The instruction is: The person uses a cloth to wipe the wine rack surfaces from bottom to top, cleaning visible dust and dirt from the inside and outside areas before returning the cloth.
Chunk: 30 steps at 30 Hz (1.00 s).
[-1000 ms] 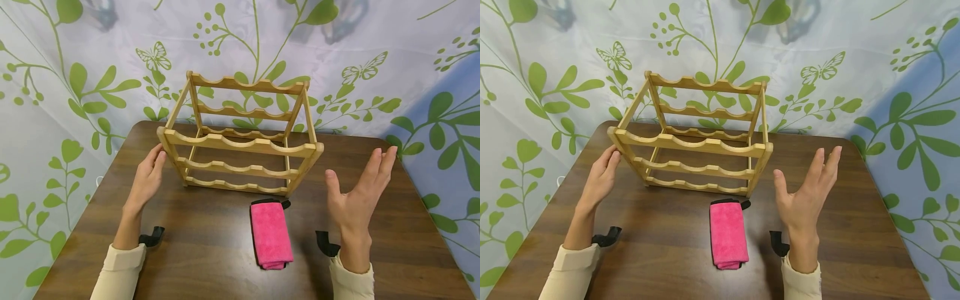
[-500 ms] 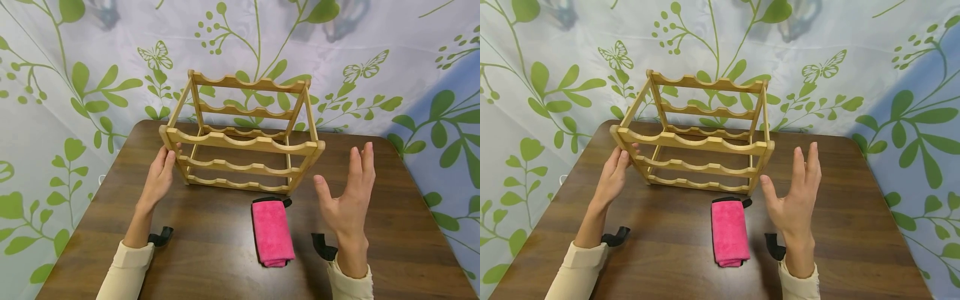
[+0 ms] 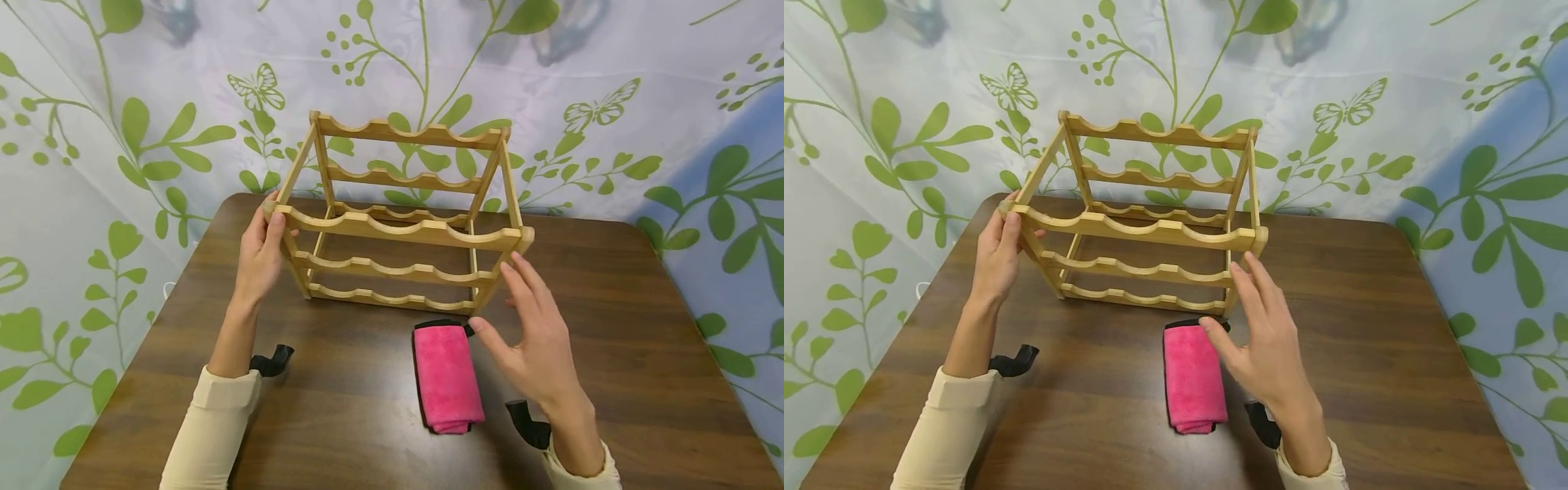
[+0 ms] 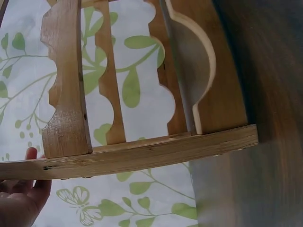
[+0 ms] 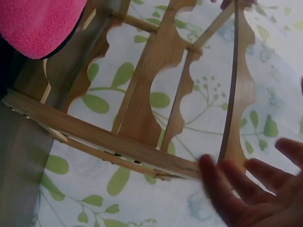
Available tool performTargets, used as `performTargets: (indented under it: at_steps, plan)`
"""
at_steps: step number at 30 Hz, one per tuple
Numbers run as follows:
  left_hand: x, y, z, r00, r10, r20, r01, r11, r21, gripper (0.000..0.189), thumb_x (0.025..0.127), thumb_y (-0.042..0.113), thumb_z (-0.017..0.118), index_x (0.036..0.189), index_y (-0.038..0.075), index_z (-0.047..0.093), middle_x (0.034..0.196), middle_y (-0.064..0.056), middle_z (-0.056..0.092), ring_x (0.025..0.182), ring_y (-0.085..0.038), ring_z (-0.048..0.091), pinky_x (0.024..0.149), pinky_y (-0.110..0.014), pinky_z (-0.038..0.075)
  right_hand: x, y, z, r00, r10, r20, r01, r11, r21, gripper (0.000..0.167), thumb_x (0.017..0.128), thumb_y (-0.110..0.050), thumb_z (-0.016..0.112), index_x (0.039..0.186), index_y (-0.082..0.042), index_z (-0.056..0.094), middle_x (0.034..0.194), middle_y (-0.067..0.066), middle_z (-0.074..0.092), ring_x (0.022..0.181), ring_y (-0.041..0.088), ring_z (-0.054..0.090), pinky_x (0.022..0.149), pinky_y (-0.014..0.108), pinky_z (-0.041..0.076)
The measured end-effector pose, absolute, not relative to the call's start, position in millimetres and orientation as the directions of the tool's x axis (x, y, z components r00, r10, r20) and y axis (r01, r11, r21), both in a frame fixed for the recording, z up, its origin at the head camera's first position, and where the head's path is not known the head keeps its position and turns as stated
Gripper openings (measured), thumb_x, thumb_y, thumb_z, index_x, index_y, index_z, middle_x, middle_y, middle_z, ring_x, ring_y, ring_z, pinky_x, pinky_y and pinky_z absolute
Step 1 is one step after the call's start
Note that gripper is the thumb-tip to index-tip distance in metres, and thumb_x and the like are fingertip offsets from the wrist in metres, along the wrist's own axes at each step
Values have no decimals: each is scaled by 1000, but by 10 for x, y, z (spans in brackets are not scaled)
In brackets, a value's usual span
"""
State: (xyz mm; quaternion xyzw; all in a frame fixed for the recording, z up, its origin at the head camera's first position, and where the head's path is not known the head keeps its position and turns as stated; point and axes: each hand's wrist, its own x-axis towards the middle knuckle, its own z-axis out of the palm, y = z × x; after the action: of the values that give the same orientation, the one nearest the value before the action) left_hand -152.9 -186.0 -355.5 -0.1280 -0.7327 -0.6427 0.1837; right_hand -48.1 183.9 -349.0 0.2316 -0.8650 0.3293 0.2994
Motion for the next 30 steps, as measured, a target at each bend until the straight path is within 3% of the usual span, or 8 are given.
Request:
performTargets:
  at_steps: [4, 6, 11, 17, 24, 30]
  plan:
    - [-1514, -1889, -3545, -895, -91, 437, 420, 160, 893, 47, 107, 21, 43, 150, 1, 40, 105, -1, 58, 92, -13, 61, 81, -26, 53, -448, 1812, -3492, -865, -359, 351, -493, 736, -463, 85, 91, -48, 69, 157, -14, 28, 163, 9, 16, 139, 39, 32, 98, 64, 39]
    - [-1500, -1903, -3557, -895, -105, 433, 410, 186, 893, 45, 107, 21, 44, 148, 3, 43, 101, -1, 58, 87, -12, 62, 79, -25, 53, -440, 1797, -3502, -894, -398, 206, -447, 760, -472, 92, 89, -47, 72, 159, -19, 21, 164, 6, 5, 143, 39, 24, 102, 66, 34]
    - [-1516, -1933, -3558, -893, -93, 441, 412, 227, 882, 41, 106, 20, 46, 145, 6, 50, 94, -4, 60, 83, -15, 62, 75, -24, 52, -438, 1722, -3582, -893, -448, 35, -407, 774, -485, 95, 89, -64, 60, 160, -20, 14, 165, 7, -4, 145, 40, 17, 104, 64, 33]
    - [-1532, -1966, -3531, -887, -68, 456, 423, 275, 864, 42, 106, 21, 47, 145, 7, 49, 86, -9, 67, 84, -19, 66, 76, -23, 52, -378, 1564, -3692, -901, -429, -68, -336, 786, -519, 94, 91, -65, 56, 160, -21, 12, 164, 11, -6, 145, 43, 17, 103, 64, 36]
    - [-1594, -1953, -3534, -882, -58, 468, 440, 255, 861, 35, 105, 17, 49, 131, -3, 61, 82, -28, 64, 84, -13, 66, 79, -23, 51, -335, 1406, -3804, -878, -419, -231, -256, 819, -513, 90, 92, -59, 61, 160, -20, 16, 164, 13, 0, 141, 52, 21, 97, 72, 35]
    - [-1606, -1920, -3539, -878, -62, 475, 445, 260, 857, 37, 105, 18, 49, 135, 0, 59, 81, -28, 64, 79, -16, 65, 73, -23, 52, -330, 1342, -3978, -835, -445, -324, -250, 830, -498, 92, 89, -45, 73, 158, -10, 24, 163, 19, 9, 141, 56, 13, 102, 68, 33]
